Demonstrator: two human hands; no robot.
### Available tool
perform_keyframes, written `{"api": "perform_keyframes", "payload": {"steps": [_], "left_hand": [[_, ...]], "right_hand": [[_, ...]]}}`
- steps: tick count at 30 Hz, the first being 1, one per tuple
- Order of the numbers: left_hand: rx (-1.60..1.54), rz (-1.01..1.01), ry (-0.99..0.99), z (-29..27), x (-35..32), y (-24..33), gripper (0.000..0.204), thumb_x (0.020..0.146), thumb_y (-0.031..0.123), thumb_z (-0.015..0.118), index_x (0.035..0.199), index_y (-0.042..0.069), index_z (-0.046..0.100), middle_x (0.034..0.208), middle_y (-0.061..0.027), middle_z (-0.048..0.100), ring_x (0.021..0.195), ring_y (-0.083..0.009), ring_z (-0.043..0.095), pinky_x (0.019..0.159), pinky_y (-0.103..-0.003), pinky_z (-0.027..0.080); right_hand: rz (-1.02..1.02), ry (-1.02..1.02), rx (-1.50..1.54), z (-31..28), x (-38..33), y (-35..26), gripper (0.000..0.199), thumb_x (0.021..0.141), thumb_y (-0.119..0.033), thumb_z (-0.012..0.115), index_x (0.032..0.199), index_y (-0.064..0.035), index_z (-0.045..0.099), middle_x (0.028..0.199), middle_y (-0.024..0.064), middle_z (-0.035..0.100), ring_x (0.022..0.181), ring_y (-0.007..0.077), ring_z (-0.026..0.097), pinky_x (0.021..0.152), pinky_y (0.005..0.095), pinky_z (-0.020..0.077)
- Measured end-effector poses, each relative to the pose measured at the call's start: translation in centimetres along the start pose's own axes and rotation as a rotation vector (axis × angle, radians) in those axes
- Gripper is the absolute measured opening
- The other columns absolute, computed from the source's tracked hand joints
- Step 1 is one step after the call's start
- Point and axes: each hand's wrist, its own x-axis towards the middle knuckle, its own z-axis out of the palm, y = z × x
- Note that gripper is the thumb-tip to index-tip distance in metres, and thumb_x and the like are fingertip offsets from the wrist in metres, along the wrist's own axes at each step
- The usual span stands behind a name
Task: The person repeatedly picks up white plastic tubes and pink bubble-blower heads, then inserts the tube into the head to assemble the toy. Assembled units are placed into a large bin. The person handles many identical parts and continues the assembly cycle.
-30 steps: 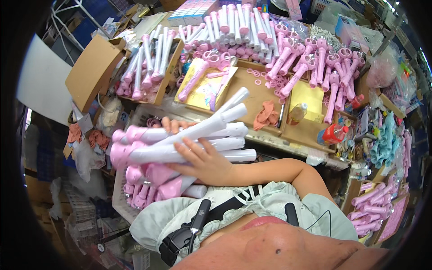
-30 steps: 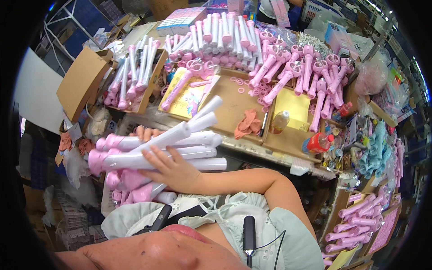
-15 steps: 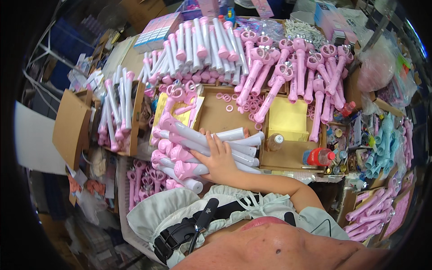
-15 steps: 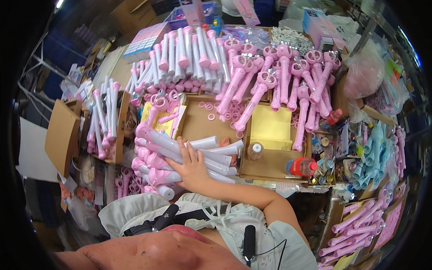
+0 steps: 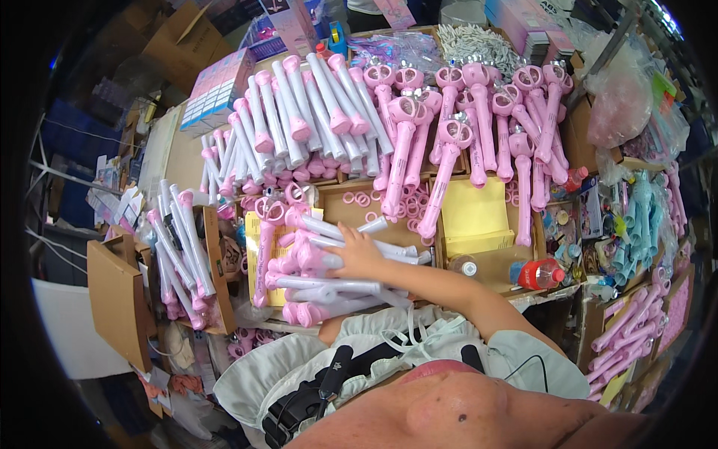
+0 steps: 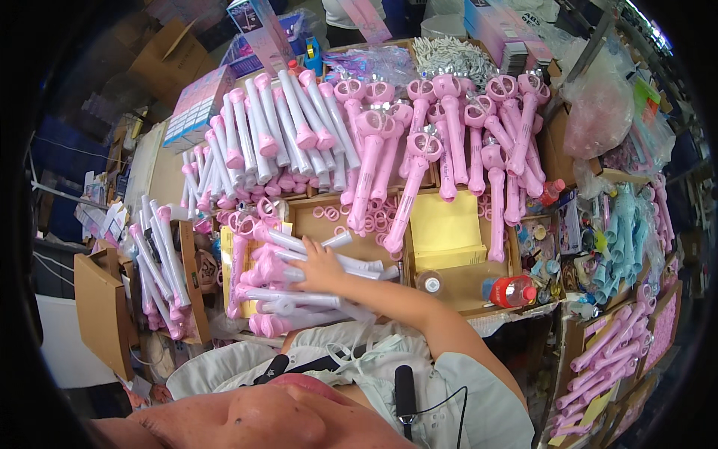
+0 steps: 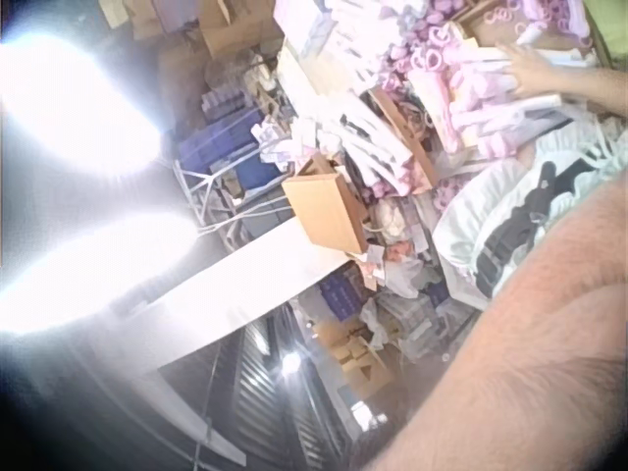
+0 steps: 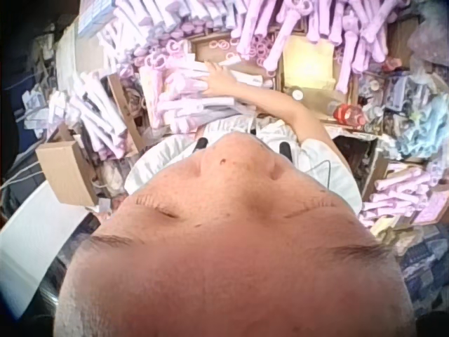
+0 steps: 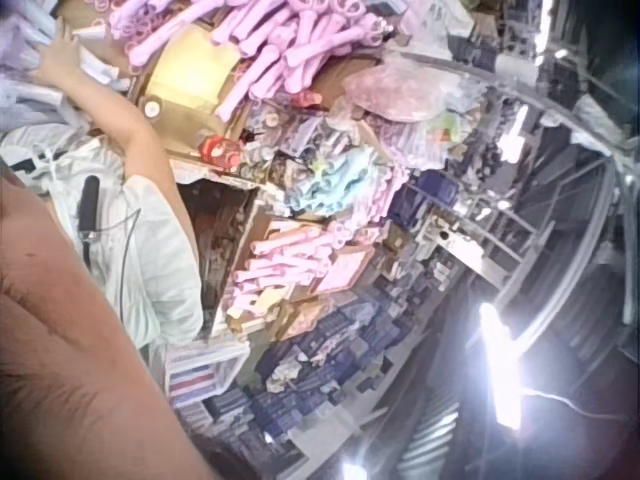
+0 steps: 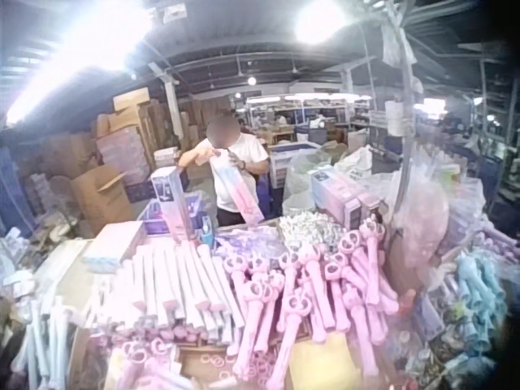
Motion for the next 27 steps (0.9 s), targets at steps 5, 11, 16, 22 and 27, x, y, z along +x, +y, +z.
{"api": "perform_keyframes", "payload": {"steps": [5,11,16,22,27], "left_hand": [[-0.1,-0.196,0.325,-4.7,-0.3,-1.3,0.041,0.094,0.045,0.037,0.107,0.01,0.053,0.112,-0.0138,0.057,0.114,-0.0358,0.047,0.103,-0.055,0.027],[-0.247,-0.351,0.532,-8.5,1.7,-3.6,0.041,0.093,0.045,0.037,0.108,0.01,0.053,0.113,-0.0144,0.057,0.115,-0.0365,0.047,0.103,-0.055,0.027],[-0.408,-0.423,0.644,-8.7,4.3,-5.2,0.042,0.093,0.045,0.037,0.108,0.01,0.053,0.114,-0.015,0.056,0.115,-0.0372,0.046,0.103,-0.056,0.027],[-0.522,-0.54,0.505,-9.0,2.5,-4.8,0.042,0.092,0.036,0.042,0.115,0.003,0.053,0.122,-0.0217,0.052,0.115,-0.0414,0.046,0.099,-0.059,0.032],[-0.155,-0.577,0.209,-8.5,0.6,-5.0,0.043,0.094,0.026,0.034,0.126,0.0,0.045,0.134,-0.0207,0.042,0.12,-0.041,0.042,0.104,-0.053,0.03]], "right_hand": [[0.208,-0.09,0.206,1.1,3.9,4.4,0.072,0.071,-0.06,0.06,0.119,-0.0072,0.057,0.129,0.0253,0.043,0.117,0.0393,0.043,0.095,0.0464,0.0361],[0.361,0.004,0.278,1.2,4.1,7.2,0.067,0.075,-0.053,0.06,0.117,-0.0005,0.055,0.114,0.0224,0.055,0.11,0.0366,0.049,0.093,0.042,0.0393],[0.379,0.269,0.323,0.6,1.8,7.5,0.046,0.084,-0.032,0.058,0.113,0.0028,0.053,0.11,0.0222,0.055,0.105,0.0382,0.05,0.091,0.0414,0.04],[0.693,0.894,-0.314,-1.4,-2.4,11.2,0.062,0.072,-0.015,0.067,0.125,0.0002,0.04,0.12,0.0243,0.046,0.113,0.037,0.043,0.096,0.041,0.035],[1.085,0.757,0.191,-1.7,-4.0,15.8,0.076,0.066,-0.02,0.069,0.132,-0.0035,0.034,0.111,0.0271,0.05,0.103,0.0407,0.051,0.089,0.0452,0.0415]]}}
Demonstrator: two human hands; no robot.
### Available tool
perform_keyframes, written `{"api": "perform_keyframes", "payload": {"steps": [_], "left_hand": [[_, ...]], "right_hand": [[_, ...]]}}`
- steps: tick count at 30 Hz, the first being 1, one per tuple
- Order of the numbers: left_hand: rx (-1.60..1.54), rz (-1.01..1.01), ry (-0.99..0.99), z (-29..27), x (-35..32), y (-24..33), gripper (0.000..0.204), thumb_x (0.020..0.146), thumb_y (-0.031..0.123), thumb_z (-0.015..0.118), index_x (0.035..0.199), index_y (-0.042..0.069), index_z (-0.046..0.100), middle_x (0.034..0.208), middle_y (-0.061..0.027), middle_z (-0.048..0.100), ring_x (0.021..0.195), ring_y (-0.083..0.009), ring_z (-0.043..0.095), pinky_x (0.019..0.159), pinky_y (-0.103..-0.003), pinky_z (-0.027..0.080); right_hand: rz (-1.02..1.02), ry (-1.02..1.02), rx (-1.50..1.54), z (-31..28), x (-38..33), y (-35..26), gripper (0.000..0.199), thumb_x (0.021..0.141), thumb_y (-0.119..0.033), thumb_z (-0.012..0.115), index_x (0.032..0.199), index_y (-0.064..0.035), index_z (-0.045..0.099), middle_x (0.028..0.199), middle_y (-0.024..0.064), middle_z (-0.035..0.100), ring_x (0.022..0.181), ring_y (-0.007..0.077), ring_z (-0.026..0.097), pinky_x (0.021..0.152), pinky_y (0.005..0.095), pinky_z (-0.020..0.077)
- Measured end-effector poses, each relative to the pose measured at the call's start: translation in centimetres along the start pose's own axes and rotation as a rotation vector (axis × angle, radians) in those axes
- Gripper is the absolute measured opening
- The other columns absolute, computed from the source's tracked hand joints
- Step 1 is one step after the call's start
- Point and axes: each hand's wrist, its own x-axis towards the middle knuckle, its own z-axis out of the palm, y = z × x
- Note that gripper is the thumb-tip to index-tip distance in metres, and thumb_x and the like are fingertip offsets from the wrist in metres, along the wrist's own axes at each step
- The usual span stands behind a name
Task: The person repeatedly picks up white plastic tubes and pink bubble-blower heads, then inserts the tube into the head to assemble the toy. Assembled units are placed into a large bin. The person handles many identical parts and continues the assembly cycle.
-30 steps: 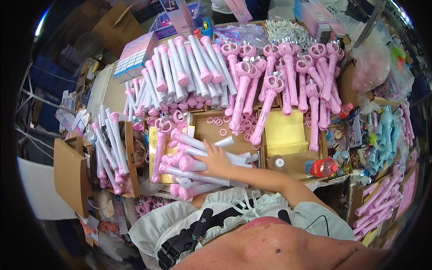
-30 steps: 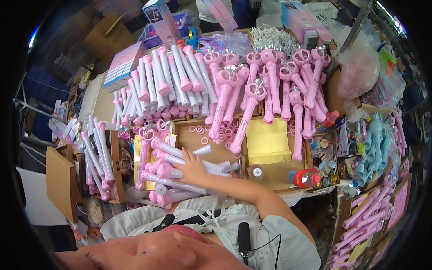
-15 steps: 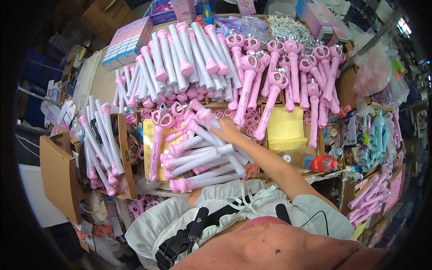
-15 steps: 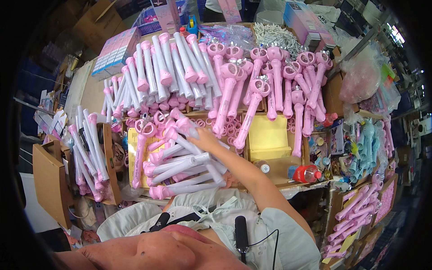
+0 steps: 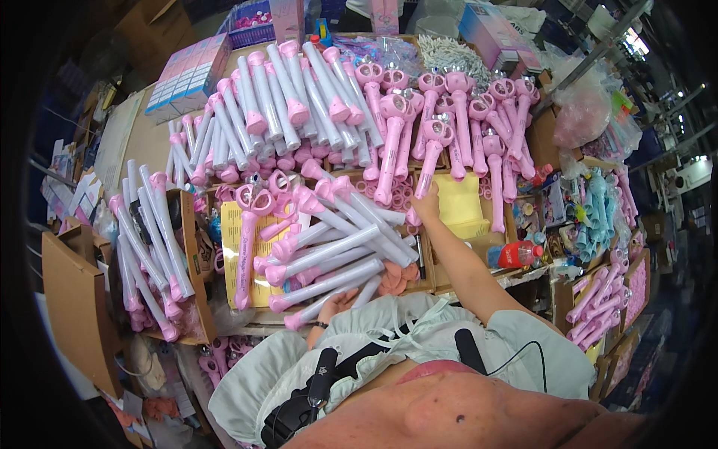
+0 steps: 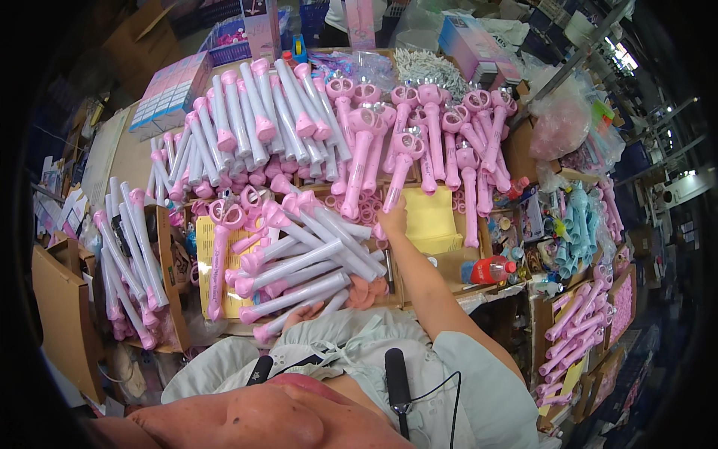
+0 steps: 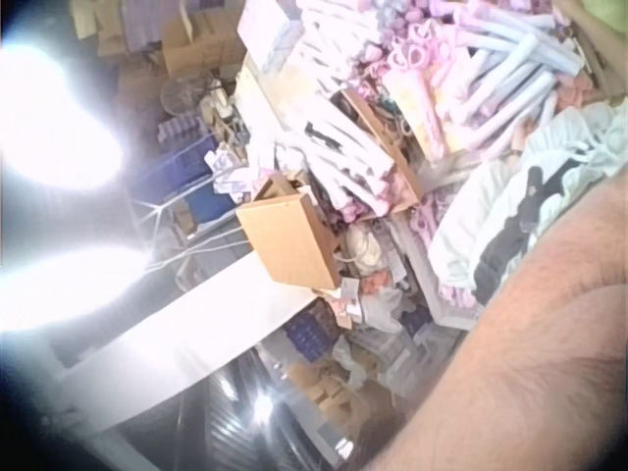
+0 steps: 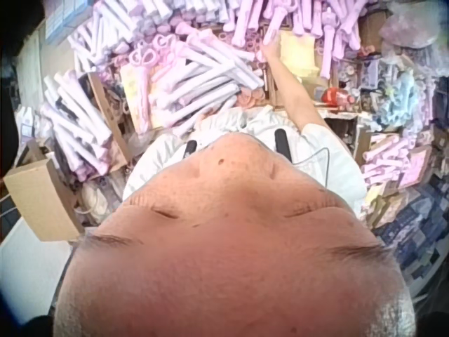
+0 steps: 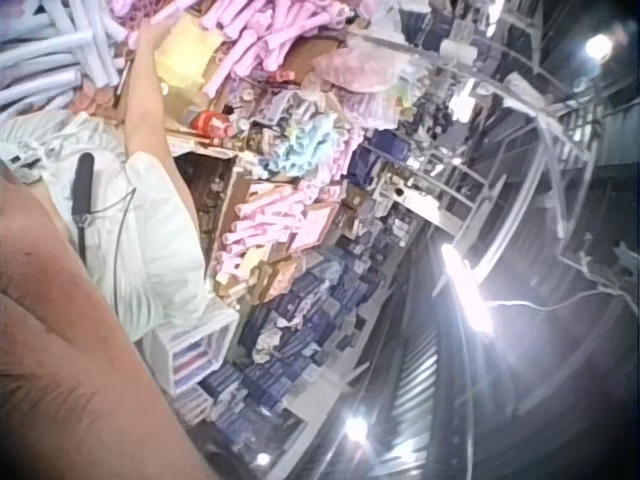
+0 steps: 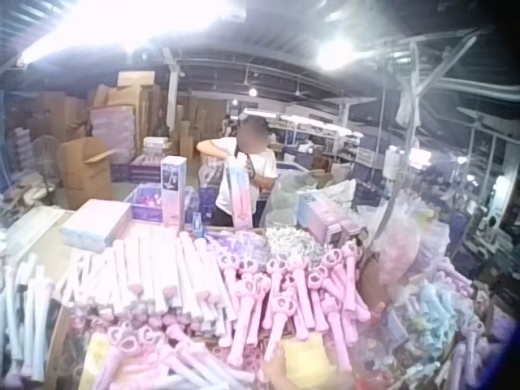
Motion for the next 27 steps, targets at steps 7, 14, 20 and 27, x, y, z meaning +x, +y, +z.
{"api": "perform_keyframes", "payload": {"steps": [7,14,20,27], "left_hand": [[0.419,0.132,-0.054,0.4,-2.7,0.3,0.051,0.095,0.039,0.033,0.123,0.0,0.05,0.138,-0.0205,0.038,0.124,-0.0367,0.04,0.107,-0.047,0.028],[0.321,0.113,-0.108,-0.4,-4.3,0.2,0.052,0.095,0.04,0.033,0.122,0.0,0.051,0.137,-0.0205,0.038,0.124,-0.0366,0.04,0.107,-0.047,0.028],[0.287,0.156,-0.119,0.9,-4.8,-0.4,0.053,0.094,0.042,0.034,0.121,0.0,0.052,0.137,-0.0204,0.038,0.124,-0.0366,0.04,0.107,-0.047,0.028],[0.275,0.214,-0.115,2.9,-5.7,-0.3,0.054,0.094,0.043,0.034,0.12,0.0,0.052,0.137,-0.0203,0.039,0.123,-0.0365,0.04,0.106,-0.047,0.028]], "right_hand": [[-0.308,0.121,0.21,0.1,0.8,-0.5,0.07,0.065,-0.012,0.063,0.13,-0.0028,0.038,0.11,0.0243,0.052,0.1,0.0392,0.052,0.088,0.0446,0.0414],[-0.456,0.056,0.146,1.0,13.6,-6.6,0.066,0.068,-0.014,0.061,0.129,-0.0047,0.039,0.112,0.0248,0.05,0.099,0.0404,0.051,0.086,0.0448,0.0421],[-0.399,0.017,-0.015,3.0,16.7,-5.3,0.066,0.072,-0.017,0.062,0.133,-0.0115,0.036,0.114,0.0262,0.048,0.103,0.0419,0.05,0.088,0.0451,0.0422],[-0.494,0.289,0.275,4.9,6.5,-5.5,0.061,0.073,-0.015,0.066,0.126,0.0002,0.039,0.122,0.0257,0.04,0.114,0.0407,0.038,0.099,0.0453,0.0306]]}}
